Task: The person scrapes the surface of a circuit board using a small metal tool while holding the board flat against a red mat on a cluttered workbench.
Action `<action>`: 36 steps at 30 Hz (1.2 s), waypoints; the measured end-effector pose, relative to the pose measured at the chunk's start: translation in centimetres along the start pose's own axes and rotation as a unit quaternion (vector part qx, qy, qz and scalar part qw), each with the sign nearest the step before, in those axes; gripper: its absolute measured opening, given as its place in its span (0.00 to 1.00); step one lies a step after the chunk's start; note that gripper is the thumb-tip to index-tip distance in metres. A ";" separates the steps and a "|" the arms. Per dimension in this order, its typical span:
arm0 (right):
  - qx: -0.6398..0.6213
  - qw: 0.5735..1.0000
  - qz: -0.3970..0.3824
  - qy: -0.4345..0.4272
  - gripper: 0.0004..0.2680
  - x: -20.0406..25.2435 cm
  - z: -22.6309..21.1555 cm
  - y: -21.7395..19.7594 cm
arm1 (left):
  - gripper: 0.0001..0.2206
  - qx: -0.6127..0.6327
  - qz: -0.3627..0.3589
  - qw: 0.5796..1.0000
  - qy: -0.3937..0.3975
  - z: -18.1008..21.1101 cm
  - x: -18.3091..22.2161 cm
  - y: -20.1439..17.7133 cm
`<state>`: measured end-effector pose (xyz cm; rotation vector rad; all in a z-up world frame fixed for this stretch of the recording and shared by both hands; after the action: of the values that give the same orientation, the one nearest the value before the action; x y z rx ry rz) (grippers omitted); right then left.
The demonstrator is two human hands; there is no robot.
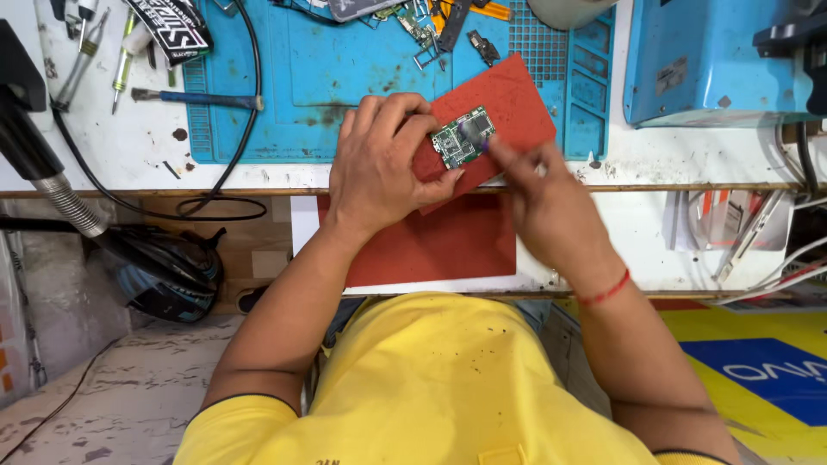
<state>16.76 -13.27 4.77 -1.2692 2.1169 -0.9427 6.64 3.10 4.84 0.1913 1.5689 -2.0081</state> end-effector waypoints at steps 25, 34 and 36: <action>0.040 0.999 0.000 0.004 0.20 1.2 0.3 0.6 | 0.23 0.019 -0.018 1.000 -0.017 0.2 1.0 0.8; 0.079 0.997 -0.012 -0.008 0.19 0.0 -0.7 0.3 | 0.22 0.014 -0.011 1.000 -0.011 0.1 0.8 0.6; 0.054 0.998 -0.031 -0.016 0.19 0.3 -0.5 0.9 | 0.23 0.010 -0.013 1.000 -0.008 0.0 0.7 0.3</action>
<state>15.78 -13.05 4.40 -1.2937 1.9844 -1.0428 6.24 2.87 4.29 0.1630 1.5492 -2.0406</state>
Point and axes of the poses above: each hand's wrist, its own x-axis away from the middle knuckle, its own y-axis out of the palm, z = x × y, the point moved 7 cm from there along -x, towards the middle knuckle, and after that the axes turned 13 degrees about -x, right-handed, at the moved point
